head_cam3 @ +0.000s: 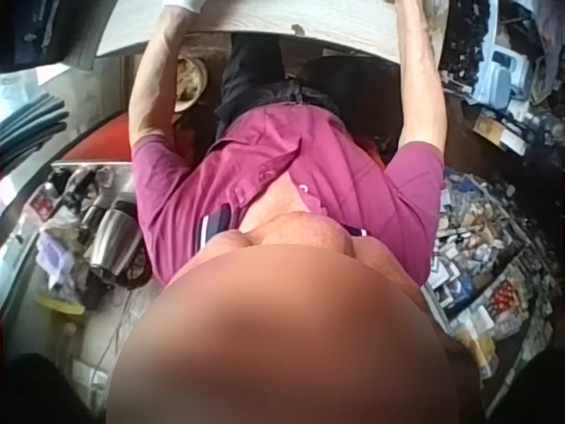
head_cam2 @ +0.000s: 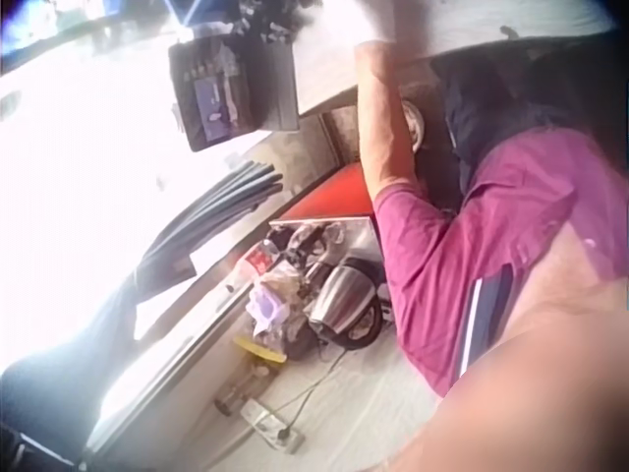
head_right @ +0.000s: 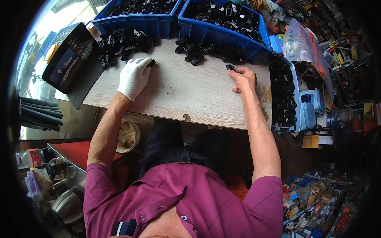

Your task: Sorting and inspecting small black plastic hardware components at a workbench.

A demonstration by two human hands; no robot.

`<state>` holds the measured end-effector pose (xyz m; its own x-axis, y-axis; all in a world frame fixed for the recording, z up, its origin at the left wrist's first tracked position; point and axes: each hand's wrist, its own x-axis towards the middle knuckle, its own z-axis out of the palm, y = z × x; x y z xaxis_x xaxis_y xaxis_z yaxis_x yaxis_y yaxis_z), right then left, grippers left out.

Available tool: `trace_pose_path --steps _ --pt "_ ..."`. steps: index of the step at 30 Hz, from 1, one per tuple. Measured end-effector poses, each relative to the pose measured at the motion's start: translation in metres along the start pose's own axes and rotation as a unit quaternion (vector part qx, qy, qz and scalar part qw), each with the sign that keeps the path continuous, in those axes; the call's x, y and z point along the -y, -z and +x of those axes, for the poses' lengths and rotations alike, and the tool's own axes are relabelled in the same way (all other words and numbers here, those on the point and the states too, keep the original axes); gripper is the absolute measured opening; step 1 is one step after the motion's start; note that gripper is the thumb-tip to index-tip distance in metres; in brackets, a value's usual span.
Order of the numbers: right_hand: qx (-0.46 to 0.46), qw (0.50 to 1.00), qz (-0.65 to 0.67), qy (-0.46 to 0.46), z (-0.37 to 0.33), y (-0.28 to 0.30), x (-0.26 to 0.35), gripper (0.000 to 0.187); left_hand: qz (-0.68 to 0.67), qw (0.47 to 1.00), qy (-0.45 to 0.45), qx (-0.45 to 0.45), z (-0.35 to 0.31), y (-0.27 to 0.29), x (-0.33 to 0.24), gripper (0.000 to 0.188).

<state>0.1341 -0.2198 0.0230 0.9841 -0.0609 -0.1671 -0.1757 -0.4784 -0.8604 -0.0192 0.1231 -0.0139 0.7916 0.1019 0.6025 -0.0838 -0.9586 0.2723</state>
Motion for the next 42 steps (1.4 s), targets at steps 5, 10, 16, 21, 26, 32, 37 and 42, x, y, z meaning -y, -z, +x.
trace_pose_path --steps 5,10,16,21,26,32,37,42 --pt "0.017 0.999 -0.050 0.008 0.006 0.002 -0.005 0.041 -0.015 1.000 0.004 0.003 0.000 -0.005 -0.014 0.022" --pt "0.085 0.985 0.140 -0.048 -0.029 -0.016 0.006 0.032 -0.358 0.919 0.163 -0.032 -0.001 -0.019 -0.049 0.026" --pt "0.225 0.938 0.262 0.034 -0.071 -0.070 0.009 0.042 -0.566 0.785 0.250 0.025 0.015 -0.044 -0.110 0.032" --pt "0.242 0.937 0.251 0.026 -0.075 -0.068 0.013 0.039 -0.626 0.729 0.270 0.056 0.016 -0.041 -0.107 0.032" --pt "0.262 0.942 0.206 0.026 -0.066 -0.066 0.009 0.034 -0.515 0.837 0.169 0.080 0.017 -0.040 -0.097 0.030" --pt "0.269 0.959 0.083 -0.009 -0.066 -0.067 0.026 0.030 -0.369 0.927 -0.036 0.060 0.017 -0.044 -0.091 0.026" --pt "0.261 0.963 0.071 -0.005 -0.068 -0.068 0.026 0.031 -0.335 0.935 -0.081 0.084 0.023 -0.045 -0.086 0.027" --pt "0.235 0.972 0.029 -0.002 -0.071 -0.070 0.032 0.029 -0.320 0.936 -0.105 0.099 0.024 -0.049 -0.083 0.028"
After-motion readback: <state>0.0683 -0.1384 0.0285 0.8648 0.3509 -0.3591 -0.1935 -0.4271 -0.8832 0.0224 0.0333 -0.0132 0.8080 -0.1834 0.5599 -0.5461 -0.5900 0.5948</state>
